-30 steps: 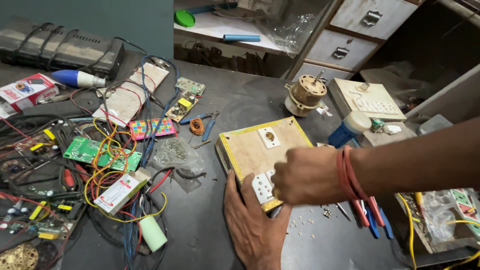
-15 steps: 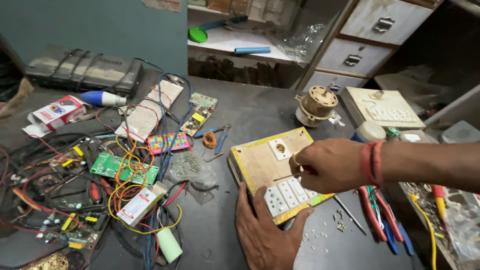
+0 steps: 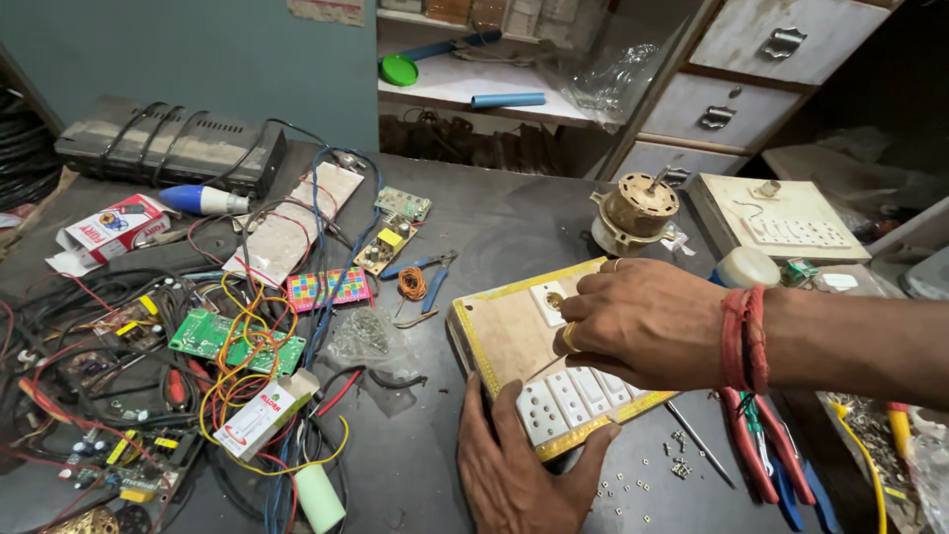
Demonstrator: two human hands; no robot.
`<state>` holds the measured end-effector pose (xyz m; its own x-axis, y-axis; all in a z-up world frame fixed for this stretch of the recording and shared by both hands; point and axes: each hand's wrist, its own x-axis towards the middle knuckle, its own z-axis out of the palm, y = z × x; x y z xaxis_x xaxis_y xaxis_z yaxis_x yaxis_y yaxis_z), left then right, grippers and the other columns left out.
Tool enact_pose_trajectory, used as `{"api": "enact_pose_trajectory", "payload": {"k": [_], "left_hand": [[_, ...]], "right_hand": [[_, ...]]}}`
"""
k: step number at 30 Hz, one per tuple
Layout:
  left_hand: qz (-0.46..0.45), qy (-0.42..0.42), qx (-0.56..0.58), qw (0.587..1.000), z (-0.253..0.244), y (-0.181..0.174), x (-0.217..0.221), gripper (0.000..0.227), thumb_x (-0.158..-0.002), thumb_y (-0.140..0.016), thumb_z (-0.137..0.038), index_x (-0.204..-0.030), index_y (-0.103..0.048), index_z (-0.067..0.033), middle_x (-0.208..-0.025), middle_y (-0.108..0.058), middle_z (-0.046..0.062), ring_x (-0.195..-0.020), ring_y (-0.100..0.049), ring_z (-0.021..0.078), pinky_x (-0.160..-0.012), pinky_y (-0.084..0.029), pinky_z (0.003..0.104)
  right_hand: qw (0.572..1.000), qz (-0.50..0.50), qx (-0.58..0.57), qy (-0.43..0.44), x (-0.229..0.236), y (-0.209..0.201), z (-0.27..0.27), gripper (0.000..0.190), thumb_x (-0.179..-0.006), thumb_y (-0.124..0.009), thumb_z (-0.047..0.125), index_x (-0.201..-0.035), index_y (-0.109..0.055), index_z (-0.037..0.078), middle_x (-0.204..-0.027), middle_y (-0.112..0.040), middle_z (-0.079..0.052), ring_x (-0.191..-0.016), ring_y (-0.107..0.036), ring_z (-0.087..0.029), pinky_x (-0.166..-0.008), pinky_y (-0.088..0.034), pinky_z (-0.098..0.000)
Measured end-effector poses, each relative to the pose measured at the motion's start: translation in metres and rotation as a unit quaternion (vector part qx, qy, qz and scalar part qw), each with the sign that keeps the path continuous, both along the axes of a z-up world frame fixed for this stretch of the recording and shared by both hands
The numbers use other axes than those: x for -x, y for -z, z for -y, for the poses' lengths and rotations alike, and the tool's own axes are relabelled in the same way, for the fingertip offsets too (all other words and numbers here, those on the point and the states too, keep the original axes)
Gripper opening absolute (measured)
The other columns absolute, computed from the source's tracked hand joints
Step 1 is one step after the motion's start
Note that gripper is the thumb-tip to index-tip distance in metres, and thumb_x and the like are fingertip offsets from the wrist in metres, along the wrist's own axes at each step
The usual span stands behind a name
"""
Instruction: The person assembles a wooden electrical board by securing white switches and sockets using a screwdriver. They repeatedly tighten screws on the components, flip the board to inspect the wiring on the back, and continue adjusting the switches on the front.
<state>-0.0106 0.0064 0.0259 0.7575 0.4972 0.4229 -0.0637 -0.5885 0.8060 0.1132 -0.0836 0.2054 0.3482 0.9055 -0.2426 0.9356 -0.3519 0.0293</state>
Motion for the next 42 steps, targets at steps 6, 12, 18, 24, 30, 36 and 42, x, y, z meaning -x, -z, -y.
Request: {"api": "enact_pose_trajectory", "payload": {"k": [6, 12, 18, 24, 30, 36, 42], "left_hand": [[-0.03, 0.014, 0.002, 0.999, -0.0003, -0.0015, 0.0015, 0.103, -0.056, -0.091, -0.066, -0.129, -0.053, -0.0049, -0.142, -0.044, 0.029, -0.125, -0.05, 0.047, -0.099, -0.042, 0.056], [-0.033, 0.01, 0.003, 0.999, 0.0001, -0.0019, 0.0013, 0.103, -0.055, -0.091, -0.067, -0.128, -0.053, -0.0051, -0.142, -0.044, 0.029, -0.126, -0.05, 0.0467, -0.099, -0.042, 0.057], [-0.017, 0.005, 0.0, 1.0, 0.0008, -0.0002, 0.0009, 0.104, -0.054, -0.091, -0.067, -0.128, -0.052, -0.005, -0.143, -0.044, 0.029, -0.126, -0.05, 0.0466, -0.1, -0.043, 0.057], [-0.013, 0.009, -0.005, 1.0, -0.0001, 0.0006, 0.0014, 0.104, -0.056, -0.091, -0.067, -0.129, -0.052, -0.0049, -0.143, -0.044, 0.029, -0.127, -0.049, 0.0471, -0.1, -0.042, 0.057], [-0.023, 0.011, 0.0, 1.0, -0.0004, 0.0004, 0.0008, 0.104, -0.055, -0.091, -0.066, -0.129, -0.052, -0.0046, -0.143, -0.043, 0.03, -0.127, -0.048, 0.0475, -0.1, -0.042, 0.057], [-0.038, 0.012, 0.001, 0.999, 0.0009, 0.0003, 0.0009, 0.105, -0.054, -0.091, -0.068, -0.129, -0.051, -0.0051, -0.145, -0.043, 0.029, -0.13, -0.048, 0.048, -0.099, -0.042, 0.057], [-0.031, 0.012, -0.005, 0.999, -0.0001, -0.0005, 0.0004, 0.105, -0.055, -0.09, -0.069, -0.129, -0.051, -0.0059, -0.142, -0.043, 0.029, -0.127, -0.048, 0.0469, -0.099, -0.042, 0.057]], "right_hand": [[0.996, -0.014, 0.072, 0.042, 0.0021, 0.0009, -0.0017, 0.016, -0.089, -0.064, 0.026, -0.083, -0.07, 0.013, -0.086, -0.065, -0.005, -0.086, -0.063, -0.026, -0.078, -0.05, -0.0451], [0.997, 0.052, 0.039, -0.037, 0.0025, -0.0018, -0.0042, 0.009, -0.079, -0.065, 0.02, -0.083, -0.072, 0.014, -0.085, -0.061, -0.002, -0.092, -0.058, -0.027, -0.079, -0.045, -0.0423], [0.992, 0.084, 0.075, -0.055, 0.0056, -0.0014, -0.0073, 0.016, -0.079, -0.065, 0.02, -0.092, -0.075, 0.018, -0.089, -0.059, 0.0, -0.096, -0.055, -0.025, -0.078, -0.041, -0.0417], [0.99, 0.097, 0.049, -0.086, 0.0046, -0.0003, -0.0079, 0.025, -0.078, -0.065, 0.018, -0.1, -0.077, 0.019, -0.089, -0.059, 0.001, -0.094, -0.055, -0.024, -0.077, -0.041, -0.0405], [0.99, 0.093, 0.044, -0.1, 0.0022, 0.0011, -0.0087, 0.027, -0.08, -0.065, 0.018, -0.103, -0.078, 0.019, -0.089, -0.059, 0.0, -0.095, -0.054, -0.025, -0.076, -0.041, -0.0406], [0.991, 0.083, 0.044, -0.098, 0.0021, 0.0006, -0.0066, 0.027, -0.08, -0.066, 0.019, -0.104, -0.078, 0.018, -0.09, -0.059, 0.0, -0.096, -0.054, -0.025, -0.08, -0.041, -0.0403], [0.989, 0.086, 0.057, -0.103, 0.0007, 0.0014, -0.0059, 0.021, -0.08, -0.067, 0.019, -0.099, -0.077, 0.016, -0.091, -0.059, -0.001, -0.097, -0.055, -0.025, -0.08, -0.042, -0.0407]]}}
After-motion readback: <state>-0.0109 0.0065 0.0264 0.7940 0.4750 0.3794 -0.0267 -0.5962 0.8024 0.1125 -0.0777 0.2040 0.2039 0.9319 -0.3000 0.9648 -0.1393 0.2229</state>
